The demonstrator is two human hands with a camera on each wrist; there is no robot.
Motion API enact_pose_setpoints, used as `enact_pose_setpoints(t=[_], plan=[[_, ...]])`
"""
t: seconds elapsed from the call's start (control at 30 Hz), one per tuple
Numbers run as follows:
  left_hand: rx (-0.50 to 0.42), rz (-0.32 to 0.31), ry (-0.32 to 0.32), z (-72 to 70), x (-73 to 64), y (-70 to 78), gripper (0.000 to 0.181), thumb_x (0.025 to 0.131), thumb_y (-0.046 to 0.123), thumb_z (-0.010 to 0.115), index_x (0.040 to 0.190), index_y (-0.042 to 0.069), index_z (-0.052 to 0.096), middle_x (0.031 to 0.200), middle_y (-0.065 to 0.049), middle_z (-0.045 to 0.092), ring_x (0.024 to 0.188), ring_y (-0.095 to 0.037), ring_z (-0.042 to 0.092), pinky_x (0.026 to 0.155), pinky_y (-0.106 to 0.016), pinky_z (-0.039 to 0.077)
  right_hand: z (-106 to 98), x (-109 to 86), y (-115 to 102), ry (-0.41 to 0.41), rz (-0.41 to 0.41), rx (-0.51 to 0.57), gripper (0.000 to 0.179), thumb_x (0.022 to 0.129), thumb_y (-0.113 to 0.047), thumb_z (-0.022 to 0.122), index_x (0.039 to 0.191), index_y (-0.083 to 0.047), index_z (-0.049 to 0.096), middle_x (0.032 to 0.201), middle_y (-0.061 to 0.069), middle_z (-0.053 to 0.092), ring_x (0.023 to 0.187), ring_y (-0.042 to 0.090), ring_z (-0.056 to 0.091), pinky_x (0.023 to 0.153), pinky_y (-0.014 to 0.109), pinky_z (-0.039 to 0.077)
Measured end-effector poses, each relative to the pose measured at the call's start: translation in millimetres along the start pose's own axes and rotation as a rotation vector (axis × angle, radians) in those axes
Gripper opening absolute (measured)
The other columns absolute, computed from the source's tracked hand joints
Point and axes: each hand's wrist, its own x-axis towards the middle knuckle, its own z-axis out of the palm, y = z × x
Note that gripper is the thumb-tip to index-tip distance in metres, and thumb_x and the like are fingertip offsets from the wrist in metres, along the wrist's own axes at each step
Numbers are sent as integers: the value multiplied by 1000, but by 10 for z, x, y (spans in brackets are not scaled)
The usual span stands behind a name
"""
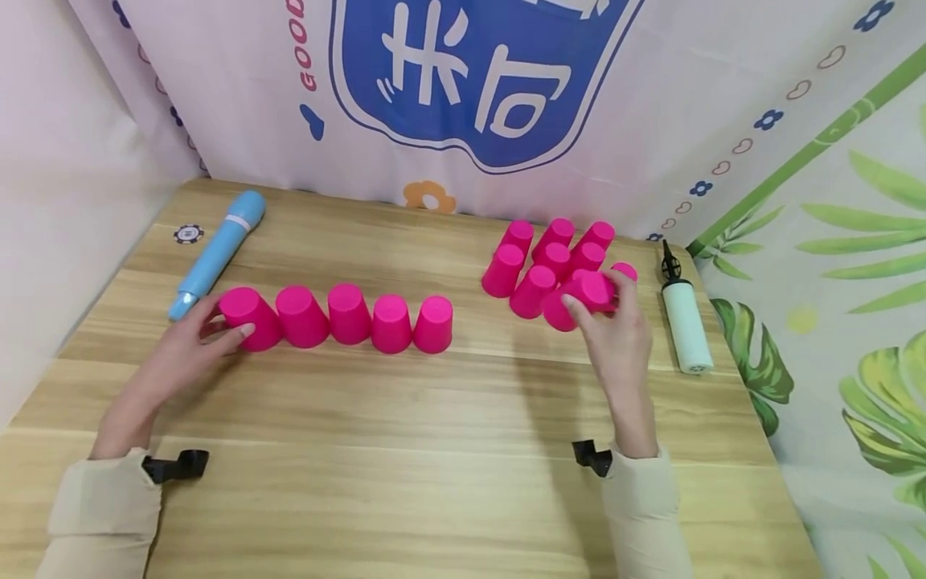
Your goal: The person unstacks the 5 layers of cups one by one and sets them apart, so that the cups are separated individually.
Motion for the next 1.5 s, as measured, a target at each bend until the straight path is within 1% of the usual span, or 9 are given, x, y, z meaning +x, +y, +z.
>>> enact_pose_setpoints(t=[0.13,0.27,0.47,0.6,0.93,1.23,1.3,1.37,1.5], plan=[[-4,-1,-3,-33,5,-19,67,98,34,55,147,0,27,139,-26,40,124,-50,41,99,-64,38,-52,15,195,24,58,-74,64,85,-31,74,138,-6,46,120,13,60,102,23,56,72,13,43],[2,-6,1,-62,-4,-33,67,98,34,55,148,2,26,140,-25,39,125,-50,40,100,-64,37,-18,56,342,-9,87,-109,63,87,-29,72,138,-4,44,119,16,59,101,27,55,70,14,41],[11,-14,2,-63,-19,-41,68,97,36,56,148,2,27,141,-26,39,125,-51,40,101,-64,36,63,115,500,-64,156,-147,62,90,-27,69,139,-2,41,123,19,56,106,31,55,86,37,50],[3,-19,9,-67,-38,-47,67,97,35,56,148,1,27,141,-26,39,126,-50,40,101,-63,36,111,177,605,-92,175,-152,62,90,-24,69,139,0,39,126,22,54,110,35,54,94,47,49],[3,-40,14,-65,-66,-63,66,97,34,58,146,1,29,140,-24,40,126,-47,41,104,-60,36,230,267,851,-130,206,-156,63,90,-20,68,142,-1,37,130,25,52,112,37,52,94,47,48],[6,-58,10,-88,-123,-88,68,97,37,56,147,2,27,141,-25,39,127,-48,40,103,-62,36,309,269,906,-140,220,-107,68,91,-26,67,145,-4,34,137,21,47,119,37,49,98,51,46],[3,-70,7,-84,-116,-86,69,96,38,57,148,4,27,142,-23,39,128,-46,39,104,-61,35,279,234,861,-113,214,-99,69,91,-27,67,146,-4,32,140,21,45,123,38,47,100,51,44],[-1,-78,3,-74,-89,-79,71,95,40,58,149,5,27,143,-21,39,129,-44,39,106,-59,35,225,188,771,-53,185,-97,68,91,-26,67,146,-4,33,141,20,43,125,37,44,102,50,42],[-9,-74,-2,-38,-9,-57,73,93,44,59,149,9,28,144,-17,39,131,-40,40,108,-56,35,119,101,462,91,48,-91,59,91,-23,67,142,-6,42,138,15,46,125,29,43,101,42,41]])
